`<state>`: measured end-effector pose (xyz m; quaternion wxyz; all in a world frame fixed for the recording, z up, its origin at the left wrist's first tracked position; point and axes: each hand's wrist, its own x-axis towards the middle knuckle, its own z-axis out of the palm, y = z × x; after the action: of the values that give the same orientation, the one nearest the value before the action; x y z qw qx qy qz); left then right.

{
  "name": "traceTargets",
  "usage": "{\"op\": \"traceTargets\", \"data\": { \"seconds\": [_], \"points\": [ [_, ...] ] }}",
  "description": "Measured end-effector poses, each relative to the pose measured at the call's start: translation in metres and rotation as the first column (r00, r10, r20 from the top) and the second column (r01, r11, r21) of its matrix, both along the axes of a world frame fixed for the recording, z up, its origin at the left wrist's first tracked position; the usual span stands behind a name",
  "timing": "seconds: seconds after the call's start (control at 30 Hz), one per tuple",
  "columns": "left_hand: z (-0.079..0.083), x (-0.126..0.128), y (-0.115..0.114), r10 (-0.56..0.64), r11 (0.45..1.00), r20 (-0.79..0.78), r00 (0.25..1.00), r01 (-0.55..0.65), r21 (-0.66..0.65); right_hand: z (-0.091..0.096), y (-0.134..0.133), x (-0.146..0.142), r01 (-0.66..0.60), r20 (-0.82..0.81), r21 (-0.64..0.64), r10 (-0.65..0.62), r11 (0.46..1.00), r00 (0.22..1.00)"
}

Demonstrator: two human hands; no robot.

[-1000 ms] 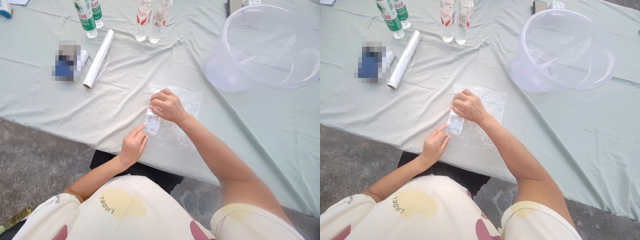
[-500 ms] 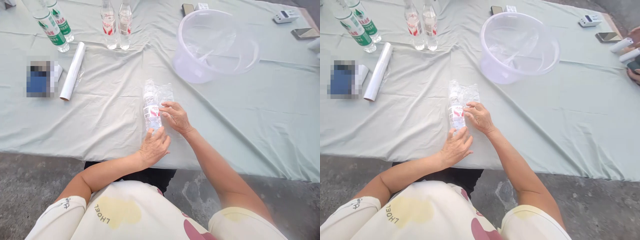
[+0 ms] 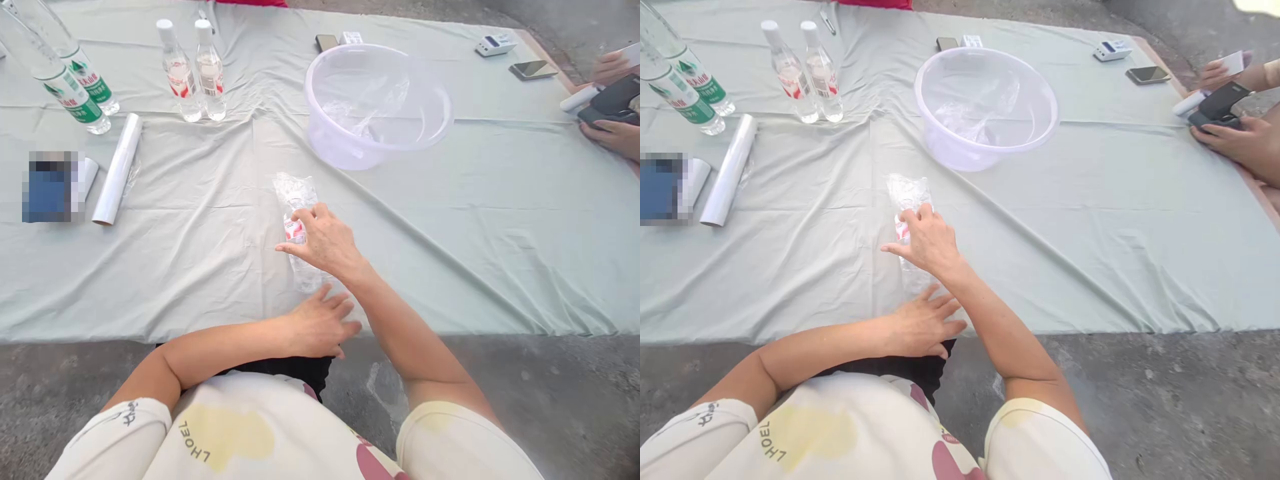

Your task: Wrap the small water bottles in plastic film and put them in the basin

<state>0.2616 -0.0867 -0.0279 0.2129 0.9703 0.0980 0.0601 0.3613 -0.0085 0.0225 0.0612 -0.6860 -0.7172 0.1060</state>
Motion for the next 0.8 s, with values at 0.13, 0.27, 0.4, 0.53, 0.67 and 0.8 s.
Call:
{"op": "traceTargets", "data": {
  "seconds": [0.13, 0.27, 0.4, 0.53, 0.67, 0.8],
  "points": [
    [0.016, -0.055, -0.005, -0.213, 0.899, 0.029, 0.977, 0.207, -0.385, -0.005, -0.01, 0.016, 0.249, -0.032, -0.074, -0.252, 0.966, 0.967],
    [0.026, -0.091, 0.018, 0.297, 0.602, -0.015, 0.955, -0.2, -0.773, -0.016, -0.019, 0.045, 0.378, -0.386, -0.173, -0.415, 0.91, 0.824],
    [0.03, -0.096, 0.046, 0.731, 0.155, -0.101, 0.675, -0.308, -0.939, -0.031, -0.022, 0.057, 0.426, -0.744, -0.34, -0.517, 0.839, 0.423],
    [0.045, -0.088, 0.06, 0.869, -0.052, -0.127, 0.477, -0.167, -0.985, -0.042, -0.018, 0.043, 0.414, -0.915, -0.322, -0.393, 0.851, 0.096],
    [0.061, -0.082, 0.064, 0.916, -0.07, -0.101, 0.388, -0.093, -0.993, -0.039, -0.01, 0.014, 0.462, -0.971, -0.18, -0.232, 0.868, 0.058],
    [0.062, -0.076, 0.069, 0.879, -0.159, -0.159, 0.45, -0.039, -0.987, -0.03, -0.002, -0.022, 0.485, -0.997, -0.071, -0.076, 0.871, -0.008]
  ]
}}
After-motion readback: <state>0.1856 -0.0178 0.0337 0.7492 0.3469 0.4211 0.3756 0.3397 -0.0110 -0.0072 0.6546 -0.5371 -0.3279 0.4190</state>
